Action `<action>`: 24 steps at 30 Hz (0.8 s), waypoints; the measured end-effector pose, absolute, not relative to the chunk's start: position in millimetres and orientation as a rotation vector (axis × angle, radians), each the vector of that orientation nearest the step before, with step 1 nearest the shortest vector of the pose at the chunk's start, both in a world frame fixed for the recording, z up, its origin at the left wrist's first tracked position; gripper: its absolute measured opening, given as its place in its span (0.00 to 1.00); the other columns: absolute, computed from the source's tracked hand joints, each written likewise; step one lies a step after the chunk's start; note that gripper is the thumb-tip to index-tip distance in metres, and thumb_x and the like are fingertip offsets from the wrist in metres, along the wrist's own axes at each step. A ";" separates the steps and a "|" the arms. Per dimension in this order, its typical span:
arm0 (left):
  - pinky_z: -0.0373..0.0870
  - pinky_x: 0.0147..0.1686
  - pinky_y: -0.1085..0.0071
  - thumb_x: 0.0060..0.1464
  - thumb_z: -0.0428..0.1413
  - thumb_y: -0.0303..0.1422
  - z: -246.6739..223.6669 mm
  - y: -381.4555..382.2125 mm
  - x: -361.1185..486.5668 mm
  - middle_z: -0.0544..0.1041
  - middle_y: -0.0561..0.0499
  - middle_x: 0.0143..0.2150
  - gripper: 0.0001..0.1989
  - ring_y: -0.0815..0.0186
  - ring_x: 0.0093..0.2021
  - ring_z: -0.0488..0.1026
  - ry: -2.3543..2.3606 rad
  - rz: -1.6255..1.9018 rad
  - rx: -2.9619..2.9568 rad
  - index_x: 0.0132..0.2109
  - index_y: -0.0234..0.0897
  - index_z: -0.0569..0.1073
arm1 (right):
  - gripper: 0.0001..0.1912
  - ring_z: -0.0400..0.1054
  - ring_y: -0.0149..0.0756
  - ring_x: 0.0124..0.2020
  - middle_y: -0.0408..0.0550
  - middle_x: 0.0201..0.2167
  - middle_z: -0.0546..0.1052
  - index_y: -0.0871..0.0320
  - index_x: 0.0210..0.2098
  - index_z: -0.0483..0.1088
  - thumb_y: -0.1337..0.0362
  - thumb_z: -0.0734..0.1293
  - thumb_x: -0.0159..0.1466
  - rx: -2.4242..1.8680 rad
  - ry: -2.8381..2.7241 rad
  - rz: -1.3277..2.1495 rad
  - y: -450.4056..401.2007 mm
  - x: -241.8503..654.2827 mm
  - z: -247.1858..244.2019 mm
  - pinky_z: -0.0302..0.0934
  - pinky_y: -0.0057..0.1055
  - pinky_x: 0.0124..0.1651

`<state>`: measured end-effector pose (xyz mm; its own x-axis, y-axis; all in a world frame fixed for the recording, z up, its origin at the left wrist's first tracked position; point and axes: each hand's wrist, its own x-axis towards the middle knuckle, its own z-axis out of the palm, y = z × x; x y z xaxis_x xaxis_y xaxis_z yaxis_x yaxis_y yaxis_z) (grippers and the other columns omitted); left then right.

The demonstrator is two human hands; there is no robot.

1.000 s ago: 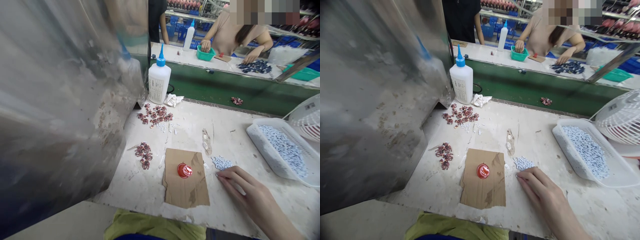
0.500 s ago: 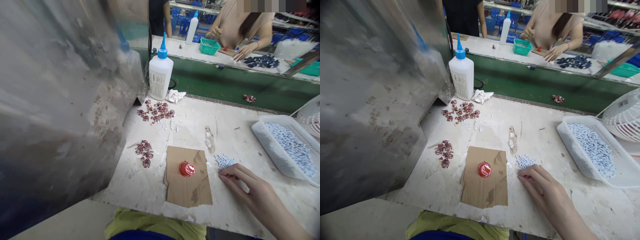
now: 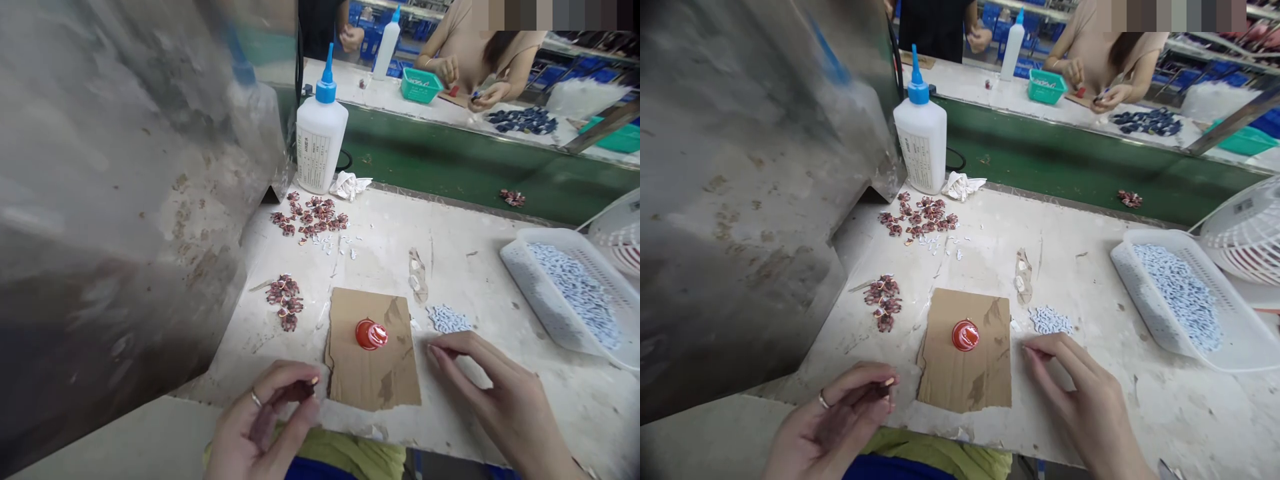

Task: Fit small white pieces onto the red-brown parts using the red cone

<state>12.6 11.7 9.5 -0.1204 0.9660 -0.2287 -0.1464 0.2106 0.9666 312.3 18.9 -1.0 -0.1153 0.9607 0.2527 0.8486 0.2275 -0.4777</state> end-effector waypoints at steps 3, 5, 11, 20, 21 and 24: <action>0.75 0.43 0.92 0.49 0.73 0.33 8.3 12.8 12.0 0.84 0.59 0.39 0.15 0.77 0.37 0.81 1.240 1.159 0.898 0.45 0.54 0.85 | 0.03 0.78 0.29 0.39 0.38 0.39 0.81 0.48 0.43 0.74 0.63 0.68 0.73 -1.548 -1.922 0.463 26.3 289.1 11.9 0.71 0.23 0.42; 0.76 0.41 0.91 0.53 0.69 0.27 5.0 14.3 7.9 0.84 0.61 0.38 0.17 0.77 0.36 0.81 1.161 1.122 1.044 0.46 0.57 0.84 | 0.05 0.78 0.28 0.39 0.37 0.39 0.82 0.47 0.43 0.75 0.66 0.69 0.72 -1.480 -1.905 0.523 31.9 275.9 18.1 0.72 0.21 0.43; 0.77 0.42 0.88 0.61 0.63 0.27 -4.4 20.6 -3.1 0.79 0.57 0.43 0.14 0.77 0.40 0.80 1.184 1.142 1.484 0.48 0.53 0.83 | 0.09 0.77 0.28 0.40 0.42 0.41 0.81 0.51 0.45 0.76 0.72 0.68 0.72 -1.382 -1.977 0.475 44.4 260.1 22.2 0.72 0.22 0.43; 0.76 0.43 0.93 0.54 0.70 0.25 -7.4 22.4 -5.7 0.86 0.65 0.41 0.16 0.79 0.36 0.84 1.210 1.096 1.699 0.46 0.51 0.81 | 0.11 0.79 0.33 0.41 0.46 0.42 0.82 0.54 0.47 0.77 0.74 0.66 0.72 -1.376 -2.064 0.339 47.5 259.1 19.2 0.75 0.26 0.42; 0.76 0.44 0.94 0.54 0.70 0.25 -8.0 21.3 -5.0 0.86 0.66 0.41 0.16 0.79 0.36 0.84 1.224 1.086 1.698 0.46 0.51 0.81 | 0.11 0.79 0.33 0.41 0.47 0.42 0.82 0.54 0.47 0.77 0.74 0.66 0.72 -1.381 -2.065 0.333 47.2 259.6 20.0 0.75 0.26 0.42; 0.76 0.42 0.94 0.57 0.68 0.26 -9.1 19.8 -0.8 0.86 0.69 0.40 0.16 0.79 0.35 0.85 1.243 1.069 1.614 0.47 0.53 0.80 | 0.11 0.79 0.32 0.41 0.46 0.42 0.81 0.53 0.46 0.76 0.74 0.66 0.71 -1.394 -2.042 0.348 44.7 260.6 25.2 0.75 0.26 0.42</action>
